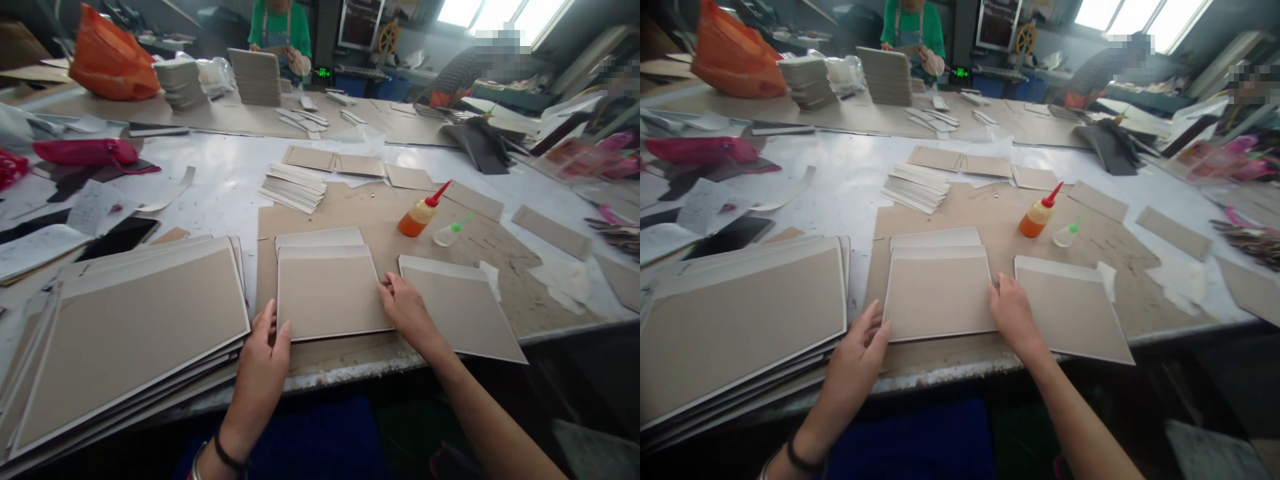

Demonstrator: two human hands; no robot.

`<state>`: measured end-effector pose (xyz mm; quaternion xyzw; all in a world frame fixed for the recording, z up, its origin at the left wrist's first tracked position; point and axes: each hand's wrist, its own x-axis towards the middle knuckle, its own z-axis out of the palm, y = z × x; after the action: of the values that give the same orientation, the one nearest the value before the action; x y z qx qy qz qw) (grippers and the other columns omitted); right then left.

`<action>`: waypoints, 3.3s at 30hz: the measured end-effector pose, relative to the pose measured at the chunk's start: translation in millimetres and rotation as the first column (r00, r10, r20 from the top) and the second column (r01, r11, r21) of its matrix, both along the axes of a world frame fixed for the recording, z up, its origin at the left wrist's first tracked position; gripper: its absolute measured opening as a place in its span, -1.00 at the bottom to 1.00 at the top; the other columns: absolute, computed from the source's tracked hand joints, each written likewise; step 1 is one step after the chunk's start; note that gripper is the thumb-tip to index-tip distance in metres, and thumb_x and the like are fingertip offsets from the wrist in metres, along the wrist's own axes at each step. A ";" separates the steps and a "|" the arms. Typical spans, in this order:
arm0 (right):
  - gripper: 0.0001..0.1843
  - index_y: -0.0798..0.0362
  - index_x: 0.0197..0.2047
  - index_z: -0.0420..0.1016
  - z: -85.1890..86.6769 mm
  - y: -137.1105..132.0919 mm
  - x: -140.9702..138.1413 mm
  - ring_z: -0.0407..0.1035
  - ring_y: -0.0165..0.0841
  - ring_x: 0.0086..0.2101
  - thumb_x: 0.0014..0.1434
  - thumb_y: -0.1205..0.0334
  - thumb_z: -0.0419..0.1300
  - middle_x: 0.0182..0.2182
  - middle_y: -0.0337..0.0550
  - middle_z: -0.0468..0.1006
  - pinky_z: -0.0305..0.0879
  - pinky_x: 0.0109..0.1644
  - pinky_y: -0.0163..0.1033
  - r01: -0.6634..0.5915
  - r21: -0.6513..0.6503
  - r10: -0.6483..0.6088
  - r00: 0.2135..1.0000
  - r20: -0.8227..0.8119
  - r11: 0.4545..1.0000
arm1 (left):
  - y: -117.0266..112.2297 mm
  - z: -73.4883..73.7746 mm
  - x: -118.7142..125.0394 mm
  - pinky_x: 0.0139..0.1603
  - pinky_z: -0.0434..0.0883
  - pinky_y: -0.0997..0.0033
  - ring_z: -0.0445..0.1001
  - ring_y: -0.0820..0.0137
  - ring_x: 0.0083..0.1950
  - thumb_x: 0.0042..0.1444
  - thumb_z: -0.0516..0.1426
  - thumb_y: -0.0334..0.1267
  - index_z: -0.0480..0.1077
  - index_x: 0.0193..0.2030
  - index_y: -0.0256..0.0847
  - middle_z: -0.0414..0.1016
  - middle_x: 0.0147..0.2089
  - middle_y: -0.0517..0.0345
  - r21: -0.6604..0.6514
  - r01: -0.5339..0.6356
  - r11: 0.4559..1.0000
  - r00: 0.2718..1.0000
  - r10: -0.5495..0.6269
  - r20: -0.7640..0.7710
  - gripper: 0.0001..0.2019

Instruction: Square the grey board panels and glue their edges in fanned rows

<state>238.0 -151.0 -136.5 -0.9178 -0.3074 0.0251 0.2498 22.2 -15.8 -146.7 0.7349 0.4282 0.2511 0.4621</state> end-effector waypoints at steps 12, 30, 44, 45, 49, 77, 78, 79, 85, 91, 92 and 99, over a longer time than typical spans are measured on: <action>-0.66 0.03 -0.12 0.28 30.3 -27.1 -15.9 0.43 -0.35 -0.39 0.04 0.09 0.15 -0.29 -0.16 0.53 0.37 -0.32 -0.26 0.324 0.466 0.232 0.557 -0.797 0.823 | -13.9 27.7 13.6 -0.27 0.43 0.33 0.47 0.36 -0.34 -0.33 0.30 -0.13 0.19 -0.14 -0.20 0.47 -0.35 0.19 -0.684 0.021 0.729 0.908 0.272 0.318 -0.42; -0.55 0.02 -0.04 0.33 45.4 -43.0 -58.1 0.42 -0.28 -0.22 0.01 0.05 0.19 -0.19 -0.13 0.53 0.38 -0.19 -0.21 0.336 0.580 0.304 0.603 -0.738 0.742 | -38.1 41.6 -4.6 -0.20 0.47 0.32 0.48 0.30 -0.26 -0.26 0.25 -0.18 0.38 -0.36 -0.20 0.48 -0.44 0.23 -0.695 -0.090 0.713 0.897 0.362 0.255 -0.73; -0.53 0.03 -0.01 0.31 42.1 -44.9 -68.6 0.40 -0.22 -0.18 0.04 0.01 0.18 -0.12 -0.08 0.50 0.37 -0.18 -0.18 0.313 0.557 0.246 0.660 -0.710 0.769 | -37.7 28.5 -15.9 -0.27 0.41 0.44 0.43 0.41 -0.34 -0.14 0.24 -0.07 0.39 -0.30 -0.21 0.46 -0.39 0.23 -0.583 -0.026 0.812 0.895 0.279 0.347 -0.69; -0.54 0.02 -0.02 0.31 41.3 -45.0 -68.9 0.40 -0.21 -0.18 0.03 0.01 0.18 -0.12 -0.08 0.50 0.38 -0.20 -0.18 0.311 0.555 0.244 0.660 -0.710 0.772 | -37.4 26.8 -17.3 -0.29 0.40 0.47 0.42 0.43 -0.35 -0.12 0.23 -0.07 0.38 -0.32 -0.21 0.45 -0.40 0.23 -0.572 -0.022 0.820 0.896 0.270 0.352 -0.71; -0.57 0.02 -0.06 0.33 39.4 -44.2 -70.6 0.41 -0.23 -0.19 0.02 0.01 0.20 -0.13 -0.09 0.51 0.38 -0.20 -0.19 0.305 0.565 0.250 0.669 -0.700 0.767 | -36.3 22.0 -21.5 -0.38 0.36 0.54 0.37 0.48 -0.42 -0.06 0.20 -0.07 0.34 -0.40 -0.22 0.42 -0.45 0.26 -0.537 -0.023 0.843 0.906 0.245 0.346 -0.75; -0.57 0.01 -0.03 0.38 47.4 -20.2 -77.7 0.45 -0.27 -0.27 0.03 0.05 0.22 -0.20 -0.15 0.55 0.38 -0.19 -0.18 0.296 0.622 0.384 0.575 -0.722 0.725 | -29.0 40.0 -40.2 -0.13 0.46 0.33 0.48 0.28 -0.19 -0.27 0.31 -0.10 0.44 -0.21 -0.20 0.54 -0.30 0.17 -0.690 -0.054 0.722 0.835 0.411 0.365 -0.57; -0.57 0.01 -0.02 0.37 47.5 -19.1 -78.0 0.44 -0.27 -0.26 0.04 0.05 0.21 -0.19 -0.14 0.55 0.37 -0.18 -0.17 0.288 0.620 0.382 0.581 -0.719 0.729 | -28.1 38.3 -42.0 -0.15 0.46 0.34 0.49 0.29 -0.20 -0.26 0.31 -0.09 0.43 -0.20 -0.20 0.54 -0.30 0.17 -0.692 -0.050 0.720 0.838 0.408 0.364 -0.56; -0.56 0.01 -0.01 0.37 47.5 -17.9 -78.3 0.44 -0.26 -0.26 0.04 0.05 0.21 -0.18 -0.13 0.54 0.37 -0.17 -0.17 0.281 0.617 0.377 0.587 -0.717 0.735 | -27.3 36.6 -43.5 -0.17 0.47 0.36 0.49 0.29 -0.21 -0.25 0.31 -0.08 0.43 -0.19 -0.21 0.54 -0.30 0.16 -0.697 -0.047 0.716 0.840 0.405 0.360 -0.56; -0.47 0.04 0.04 0.33 49.2 -10.6 -80.7 0.43 -0.21 -0.21 0.04 -0.04 0.18 -0.15 -0.07 0.53 0.36 -0.13 -0.13 0.222 0.578 0.332 0.638 -0.695 0.785 | -21.2 34.5 -49.2 -0.24 0.48 0.39 0.49 0.28 -0.23 -0.36 0.34 -0.06 0.43 -0.20 -0.21 0.54 -0.32 0.16 -0.756 -0.063 0.652 0.819 0.467 0.335 -0.48; -0.38 0.01 0.13 0.23 62.0 -8.2 -86.6 0.44 -0.20 -0.21 0.03 -0.04 0.19 -0.15 -0.06 0.53 0.40 -0.17 -0.15 0.244 0.493 0.344 0.468 -0.814 0.835 | -13.9 38.1 -54.2 -0.29 0.46 0.42 0.50 0.28 -0.27 -0.29 0.32 -0.04 0.43 -0.19 -0.25 0.55 -0.31 0.10 -0.726 -0.028 0.687 0.811 0.441 0.385 -0.51; -0.35 0.01 0.15 0.20 63.5 -7.6 -86.7 0.45 -0.20 -0.23 0.03 -0.02 0.20 -0.16 -0.05 0.53 0.41 -0.20 -0.15 0.259 0.476 0.342 0.427 -0.837 0.841 | -13.1 38.0 -55.0 -0.27 0.46 0.41 0.50 0.28 -0.25 -0.24 0.30 -0.04 0.42 -0.17 -0.25 0.55 -0.29 0.09 -0.713 -0.004 0.701 0.811 0.419 0.408 -0.52; -0.31 -0.03 0.16 0.20 54.1 2.4 -85.4 0.47 -0.16 -0.29 -0.02 -0.04 0.23 -0.20 -0.05 0.56 0.42 -0.27 -0.11 0.265 0.462 0.316 0.449 -0.836 0.846 | -12.1 37.9 -64.1 -0.14 0.43 0.29 0.48 0.22 -0.15 -0.08 0.22 -0.07 0.38 -0.08 -0.27 0.53 -0.19 0.02 -0.665 0.073 0.744 0.790 0.363 0.494 -0.56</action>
<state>152.6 -148.6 -82.4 -0.6514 -0.1377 0.4207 0.6162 -41.9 -27.9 -108.8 0.3714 0.3799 0.3401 0.7760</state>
